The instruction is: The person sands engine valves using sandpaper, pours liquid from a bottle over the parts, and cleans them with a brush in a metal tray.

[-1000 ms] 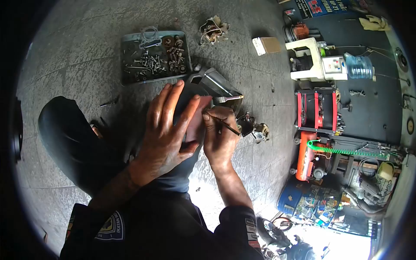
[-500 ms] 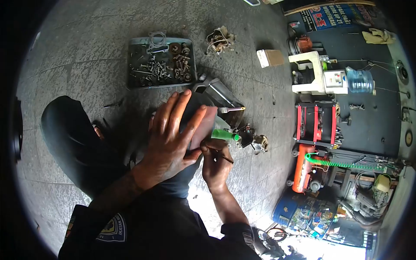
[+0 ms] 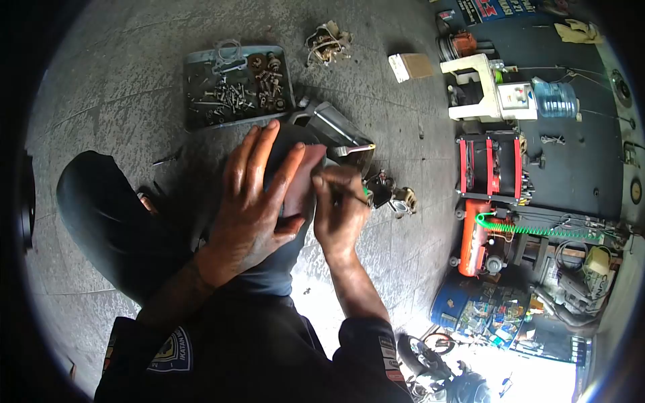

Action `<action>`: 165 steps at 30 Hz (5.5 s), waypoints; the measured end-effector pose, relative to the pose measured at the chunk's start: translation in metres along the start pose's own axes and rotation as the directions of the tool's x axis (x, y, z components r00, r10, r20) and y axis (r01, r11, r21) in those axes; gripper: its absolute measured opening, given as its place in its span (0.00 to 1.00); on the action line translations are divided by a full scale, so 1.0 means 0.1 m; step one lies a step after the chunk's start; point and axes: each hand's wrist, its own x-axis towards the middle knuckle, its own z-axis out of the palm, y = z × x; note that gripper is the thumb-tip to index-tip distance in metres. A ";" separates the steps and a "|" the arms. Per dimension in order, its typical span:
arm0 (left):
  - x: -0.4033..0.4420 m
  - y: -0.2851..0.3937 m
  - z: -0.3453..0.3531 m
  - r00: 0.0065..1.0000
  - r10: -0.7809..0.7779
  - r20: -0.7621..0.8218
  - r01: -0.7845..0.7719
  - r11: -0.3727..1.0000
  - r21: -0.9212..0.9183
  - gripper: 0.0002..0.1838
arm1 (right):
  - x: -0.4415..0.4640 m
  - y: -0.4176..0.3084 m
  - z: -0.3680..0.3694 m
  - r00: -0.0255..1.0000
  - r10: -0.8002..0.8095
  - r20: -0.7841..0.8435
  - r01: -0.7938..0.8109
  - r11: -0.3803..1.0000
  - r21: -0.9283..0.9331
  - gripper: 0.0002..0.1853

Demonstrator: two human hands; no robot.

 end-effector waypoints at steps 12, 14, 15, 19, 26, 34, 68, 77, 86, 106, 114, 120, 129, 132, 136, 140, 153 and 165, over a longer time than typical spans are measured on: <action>0.03 -0.03 0.00 1.000 -0.003 -0.019 0.003 1.000 0.022 0.56 | -0.29 -0.01 -0.06 0.986 0.124 0.113 -0.132 0.989 0.060 0.04; 0.05 -0.04 -0.01 1.000 -0.022 -0.013 0.022 0.999 0.034 0.55 | -0.31 0.08 -0.05 0.994 -0.006 0.114 0.005 1.000 0.009 0.04; 0.04 -0.03 0.00 1.000 -0.014 -0.005 0.014 0.999 0.037 0.55 | -0.28 0.04 -0.04 0.997 0.005 0.082 -0.008 0.999 0.032 0.05; 0.01 -0.01 0.05 0.999 0.010 -0.033 -0.010 1.000 0.001 0.54 | 0.00 0.01 -0.05 0.999 0.042 0.004 -0.042 0.998 -0.053 0.05; 0.01 -0.01 0.01 1.000 -0.008 0.004 0.007 1.000 0.025 0.57 | -0.17 -0.09 -0.04 0.988 0.138 0.064 -0.141 0.989 0.051 0.05; 0.05 -0.05 -0.03 1.000 -0.028 -0.011 0.028 1.000 0.014 0.56 | -0.31 0.09 -0.01 0.996 -0.005 0.088 0.004 1.000 0.012 0.05; 0.03 0.00 0.05 1.000 0.004 -0.013 -0.004 1.000 0.018 0.57 | -0.12 0.07 -0.03 0.998 -0.042 0.045 0.040 0.998 0.044 0.05; 0.03 -0.02 0.06 0.999 0.004 -0.035 -0.004 1.000 -0.006 0.57 | -0.01 -0.03 0.01 0.996 -0.046 0.079 0.048 0.999 -0.019 0.05; 0.02 -0.04 0.09 0.999 0.030 -0.028 -0.031 0.999 -0.011 0.57 | -0.04 -0.01 0.00 0.997 0.011 0.074 -0.010 1.000 -0.021 0.06; 0.03 -0.03 0.03 1.000 0.002 -0.020 -0.002 1.000 -0.007 0.58 | -0.04 -0.10 -0.02 0.994 -0.042 0.102 0.055 0.991 -0.125 0.04; -0.01 -0.03 0.06 1.000 0.009 -0.001 -0.009 1.000 -0.013 0.58 | 0.05 -0.08 0.02 0.999 0.040 0.012 -0.039 0.999 -0.020 0.05; 0.04 -0.06 0.00 1.000 -0.010 0.026 0.010 1.000 0.022 0.57 | -0.20 0.04 -0.02 0.999 -0.041 0.028 0.042 0.999 -0.028 0.04; 0.03 -0.05 0.00 0.999 -0.029 0.020 0.029 1.000 -0.011 0.57 | -0.25 0.08 0.00 0.997 -0.055 0.045 0.055 0.998 -0.004 0.04; 0.01 -0.04 0.04 1.000 -0.010 0.004 0.010 0.999 -0.050 0.56 | 0.10 0.02 0.05 0.999 0.041 -0.030 -0.039 0.997 0.067 0.05; 0.03 -0.07 -0.01 0.999 -0.027 0.027 0.027 1.000 0.016 0.57 | -0.38 0.11 -0.06 0.988 -0.024 0.153 0.028 0.999 -0.028 0.06; 0.01 -0.02 0.02 0.999 -0.010 0.034 0.010 1.000 -0.008 0.57 | -0.13 -0.01 -0.02 0.994 0.092 0.057 -0.096 0.992 0.082 0.04; 0.00 -0.05 0.05 0.999 0.003 -0.033 -0.004 0.999 -0.042 0.57 | 0.03 0.03 0.00 1.000 0.014 0.016 -0.014 1.000 -0.010 0.03; 0.01 -0.09 0.06 0.999 -0.034 -0.042 0.036 0.998 0.043 0.57 | -0.35 0.09 0.00 0.997 -0.042 0.069 0.037 0.996 0.083 0.04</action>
